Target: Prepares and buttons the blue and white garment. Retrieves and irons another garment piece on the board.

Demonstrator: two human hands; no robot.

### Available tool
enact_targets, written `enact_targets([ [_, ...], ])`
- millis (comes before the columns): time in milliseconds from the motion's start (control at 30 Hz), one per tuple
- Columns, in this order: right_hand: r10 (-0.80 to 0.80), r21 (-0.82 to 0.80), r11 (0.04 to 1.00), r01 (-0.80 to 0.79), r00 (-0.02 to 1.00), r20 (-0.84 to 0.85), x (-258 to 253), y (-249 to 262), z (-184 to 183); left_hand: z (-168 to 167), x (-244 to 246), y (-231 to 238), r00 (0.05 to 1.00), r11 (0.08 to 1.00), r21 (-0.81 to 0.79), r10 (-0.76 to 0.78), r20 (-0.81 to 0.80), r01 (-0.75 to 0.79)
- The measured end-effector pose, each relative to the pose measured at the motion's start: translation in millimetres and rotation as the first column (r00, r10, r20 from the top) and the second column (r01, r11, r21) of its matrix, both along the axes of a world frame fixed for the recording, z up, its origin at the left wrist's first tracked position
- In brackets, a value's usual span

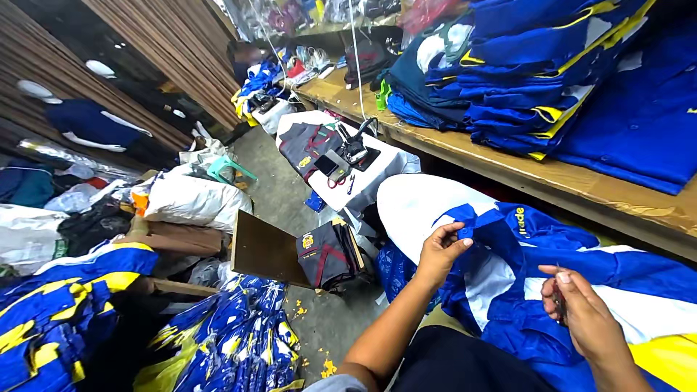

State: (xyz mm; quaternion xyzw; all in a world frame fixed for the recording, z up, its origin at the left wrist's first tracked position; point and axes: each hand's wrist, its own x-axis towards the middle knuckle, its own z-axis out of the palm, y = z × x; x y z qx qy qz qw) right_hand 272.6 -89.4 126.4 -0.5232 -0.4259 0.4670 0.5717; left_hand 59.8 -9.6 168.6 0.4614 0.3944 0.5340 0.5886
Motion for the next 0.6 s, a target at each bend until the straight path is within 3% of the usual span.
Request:
enact_targets([
  [133, -0.046, 0.026, 0.999, 0.047, 0.999, -0.018, 1, 0, -2, -5, -4, -2, 0.996, 1.000, 0.018, 0.000, -0.089, 0.002],
  [300, -0.059, -0.063, 0.996, 0.060, 0.998, 0.016, 2, -4, 0, -18, -10, -6, 0.921, 0.994, 0.099, -0.013, -0.390, 0.055],
  [600, -0.069, -0.088, 0.994, 0.071, 0.997, 0.022, 6, 5, 4, -12, -18, -4, 0.792, 0.988, 0.084, -0.053, -0.609, 0.131],
])
